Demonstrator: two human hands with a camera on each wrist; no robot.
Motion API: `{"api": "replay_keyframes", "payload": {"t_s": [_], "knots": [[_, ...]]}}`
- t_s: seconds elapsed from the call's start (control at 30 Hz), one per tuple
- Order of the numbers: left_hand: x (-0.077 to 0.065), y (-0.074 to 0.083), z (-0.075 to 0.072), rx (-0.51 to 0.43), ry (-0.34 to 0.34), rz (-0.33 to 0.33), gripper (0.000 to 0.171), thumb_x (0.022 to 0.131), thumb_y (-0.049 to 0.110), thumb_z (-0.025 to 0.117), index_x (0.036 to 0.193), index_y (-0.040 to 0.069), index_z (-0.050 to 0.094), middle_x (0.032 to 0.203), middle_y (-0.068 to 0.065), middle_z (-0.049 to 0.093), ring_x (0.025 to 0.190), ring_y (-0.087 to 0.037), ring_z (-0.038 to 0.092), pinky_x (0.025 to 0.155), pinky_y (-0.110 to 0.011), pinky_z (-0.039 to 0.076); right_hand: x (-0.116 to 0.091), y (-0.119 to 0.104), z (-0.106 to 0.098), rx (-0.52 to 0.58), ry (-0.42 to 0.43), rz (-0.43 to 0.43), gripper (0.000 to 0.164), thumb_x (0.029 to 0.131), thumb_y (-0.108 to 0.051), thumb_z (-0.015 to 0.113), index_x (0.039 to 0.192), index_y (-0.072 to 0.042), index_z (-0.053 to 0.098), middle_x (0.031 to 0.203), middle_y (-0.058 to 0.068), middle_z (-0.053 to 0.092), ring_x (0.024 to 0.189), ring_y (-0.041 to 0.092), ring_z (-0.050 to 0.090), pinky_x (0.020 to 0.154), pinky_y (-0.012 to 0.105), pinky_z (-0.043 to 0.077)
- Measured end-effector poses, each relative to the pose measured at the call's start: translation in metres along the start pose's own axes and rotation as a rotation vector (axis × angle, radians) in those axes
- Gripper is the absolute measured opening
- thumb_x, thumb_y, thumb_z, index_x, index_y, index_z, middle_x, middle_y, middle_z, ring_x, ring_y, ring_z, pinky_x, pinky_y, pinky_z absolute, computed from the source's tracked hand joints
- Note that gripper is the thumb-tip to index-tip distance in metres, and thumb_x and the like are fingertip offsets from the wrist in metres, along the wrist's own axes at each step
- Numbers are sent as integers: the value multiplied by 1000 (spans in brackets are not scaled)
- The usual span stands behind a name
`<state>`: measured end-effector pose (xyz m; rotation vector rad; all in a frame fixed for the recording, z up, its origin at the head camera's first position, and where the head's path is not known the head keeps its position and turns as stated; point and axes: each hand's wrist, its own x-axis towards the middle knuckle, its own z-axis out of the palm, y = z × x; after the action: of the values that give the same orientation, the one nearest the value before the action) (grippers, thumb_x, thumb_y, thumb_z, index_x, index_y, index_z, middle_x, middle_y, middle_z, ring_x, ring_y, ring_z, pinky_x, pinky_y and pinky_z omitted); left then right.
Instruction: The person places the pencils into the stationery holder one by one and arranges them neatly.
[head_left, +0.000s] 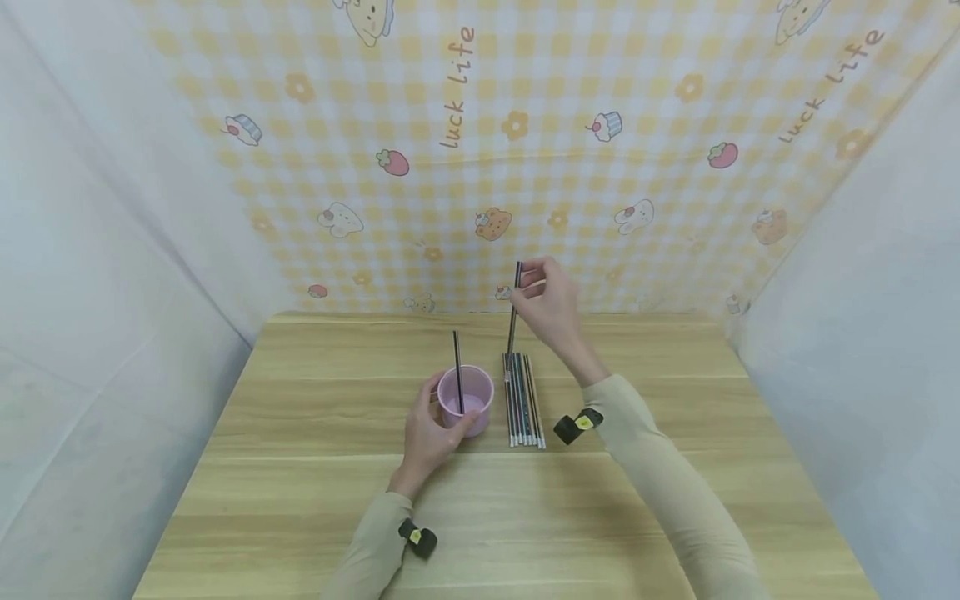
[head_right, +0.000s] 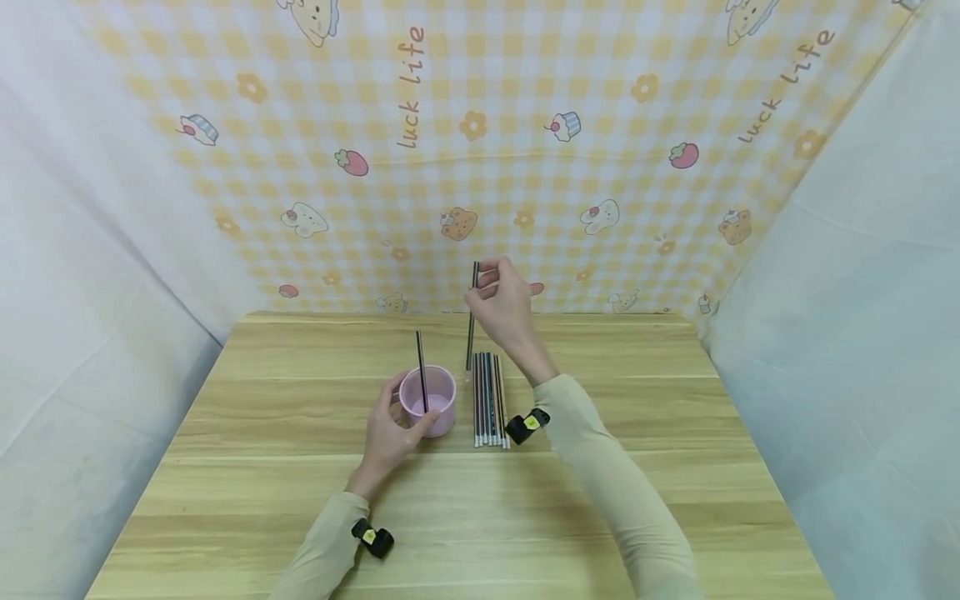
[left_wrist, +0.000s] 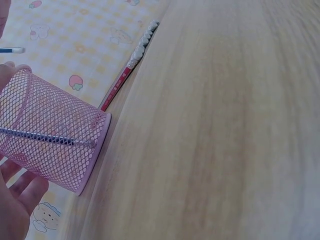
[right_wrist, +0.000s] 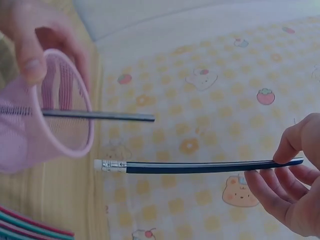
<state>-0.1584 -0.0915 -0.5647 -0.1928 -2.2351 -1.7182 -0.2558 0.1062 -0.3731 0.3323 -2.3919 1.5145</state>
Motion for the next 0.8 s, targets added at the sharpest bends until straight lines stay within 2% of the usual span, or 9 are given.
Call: {"api": "replay_keyframes", "payload": {"t_s": [0.03, 0.07, 0.1, 0.13, 0.27, 0.3, 0.37, 0.53, 0.8], "knots": [[0, -1, 0, -3, -2, 6, 87, 72, 18, 92, 146, 8, 48, 136, -17, 60, 121, -38, 61, 97, -50, 59, 0, -1, 1, 8, -4, -1, 38, 83, 0, 67, 120, 2, 58, 100, 17, 66, 84, 31, 70, 67, 32, 63], [0, -1, 0, -4, -2, 9, 86, 73, 19, 92, 146, 9, 48, 136, -16, 60, 121, -37, 61, 96, -50, 59, 0, -3, 3, 16, -9, 4, 38, 83, 0, 67, 120, 1, 58, 100, 17, 67, 85, 31, 71, 81, 36, 64], [-1, 3, 0, -4, -2, 8, 86, 73, 18, 92, 146, 7, 48, 136, -17, 60, 121, -38, 60, 96, -51, 59, 0, -4, 5, 27, -12, -1, 37, 83, 0, 67, 120, 2, 58, 100, 18, 67, 86, 33, 71, 100, 44, 58], [-1, 8, 0, -9, 0, 6, 85, 74, 17, 91, 146, 5, 47, 136, -19, 59, 121, -39, 60, 97, -53, 58, 0, -5, 7, 32, -17, -3, 37, 83, 0, 67, 120, 2, 58, 100, 18, 67, 86, 33, 72, 117, 53, 41], [-1, 19, 1, -9, 7, -20, 84, 73, 7, 89, 145, -4, 46, 135, -26, 58, 121, -44, 58, 97, -59, 56, -2, -8, 15, 55, -36, -13, 35, 84, 0, 66, 119, 1, 58, 100, 17, 66, 86, 33, 71, 118, 55, 39], [-1, 21, 1, -5, 9, -23, 84, 73, 5, 88, 144, -6, 46, 135, -27, 57, 120, -46, 58, 97, -61, 56, -2, -8, 17, 62, -42, -16, 35, 85, 1, 65, 119, 1, 58, 100, 17, 65, 86, 32, 71, 102, 45, 56], [0, 12, 2, 5, 14, -20, 85, 71, 5, 89, 144, -5, 46, 135, -27, 57, 120, -46, 58, 96, -61, 56, -3, -7, 22, 66, -52, -12, 34, 85, 0, 65, 119, 1, 58, 100, 16, 64, 84, 30, 70, 67, 31, 63], [0, -1, 3, 0, 15, 25, 88, 70, 7, 91, 146, -3, 46, 134, -27, 58, 118, -47, 59, 91, -58, 59, -7, 1, 36, 52, -59, -18, 35, 84, 0, 65, 118, 0, 58, 98, 16, 67, 84, 30, 71, 65, 27, 62], [0, -1, 0, 4, 10, 45, 86, 72, 21, 92, 145, 5, 49, 133, -18, 62, 115, -37, 63, 89, -48, 62, -14, 13, 53, 46, -79, -5, 35, 82, 2, 65, 117, 2, 60, 97, 18, 68, 82, 31, 72, 67, 29, 64]]}}
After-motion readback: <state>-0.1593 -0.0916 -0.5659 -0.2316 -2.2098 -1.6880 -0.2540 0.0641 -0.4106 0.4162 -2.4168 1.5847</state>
